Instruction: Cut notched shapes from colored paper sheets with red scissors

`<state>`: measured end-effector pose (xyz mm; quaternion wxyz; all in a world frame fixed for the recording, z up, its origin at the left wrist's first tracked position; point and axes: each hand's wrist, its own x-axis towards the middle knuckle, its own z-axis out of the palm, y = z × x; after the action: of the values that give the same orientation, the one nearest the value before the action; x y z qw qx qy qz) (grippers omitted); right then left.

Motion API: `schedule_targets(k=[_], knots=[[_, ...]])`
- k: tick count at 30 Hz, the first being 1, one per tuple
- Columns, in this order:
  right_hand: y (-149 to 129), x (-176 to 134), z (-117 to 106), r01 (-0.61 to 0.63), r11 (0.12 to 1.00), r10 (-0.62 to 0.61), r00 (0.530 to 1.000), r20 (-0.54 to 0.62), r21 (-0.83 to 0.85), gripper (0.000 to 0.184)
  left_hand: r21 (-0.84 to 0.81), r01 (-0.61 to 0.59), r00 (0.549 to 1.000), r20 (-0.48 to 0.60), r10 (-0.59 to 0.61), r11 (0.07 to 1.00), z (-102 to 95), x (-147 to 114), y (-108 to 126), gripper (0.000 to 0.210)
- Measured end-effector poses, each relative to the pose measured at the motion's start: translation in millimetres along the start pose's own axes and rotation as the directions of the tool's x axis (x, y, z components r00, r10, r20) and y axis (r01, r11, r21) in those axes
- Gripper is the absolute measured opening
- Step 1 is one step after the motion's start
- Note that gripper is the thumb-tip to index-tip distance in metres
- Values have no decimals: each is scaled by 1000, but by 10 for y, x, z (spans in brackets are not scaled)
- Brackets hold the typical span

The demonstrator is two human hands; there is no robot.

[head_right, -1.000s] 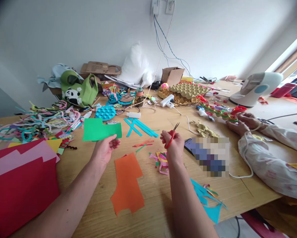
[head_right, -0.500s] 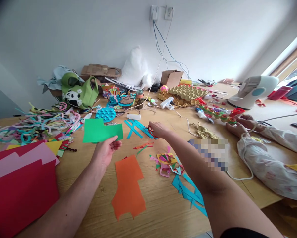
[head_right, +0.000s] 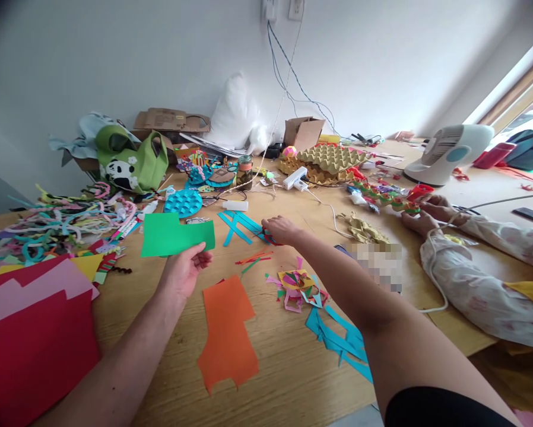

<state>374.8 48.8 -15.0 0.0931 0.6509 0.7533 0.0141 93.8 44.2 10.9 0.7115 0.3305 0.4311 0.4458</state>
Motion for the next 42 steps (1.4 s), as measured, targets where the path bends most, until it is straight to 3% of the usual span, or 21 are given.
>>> schedule_targets(k=[7,13,23,29,38,42], knots=[[39,-10,24,-38,999,38,999,-35,11,15,-3,-5,1000,-8,5,1000,0,-3,24,10],[-22,-144,-108,-80,993,91,988,-123,87,25,-13,-7,1000,-17,7,1000,-8,-1,42,10],[-623,-363,-161,61,981,-38,991,-126,184,19,-32,-33,999,-15,33,999,-9,-23,118,10],[-782,-447,-104,138,970,-111,984,-140,198,21,-37,-39,999,-7,39,999,0,-43,133,10],[-888,-492,-59,64,970,-12,976,-218,235,21,-45,-36,999,-10,36,998,-4,-52,169,9],[-1039,-711,-63,211,889,-82,947,-311,406,22,-55,-42,999,-10,42,998,-21,-29,176,10]])
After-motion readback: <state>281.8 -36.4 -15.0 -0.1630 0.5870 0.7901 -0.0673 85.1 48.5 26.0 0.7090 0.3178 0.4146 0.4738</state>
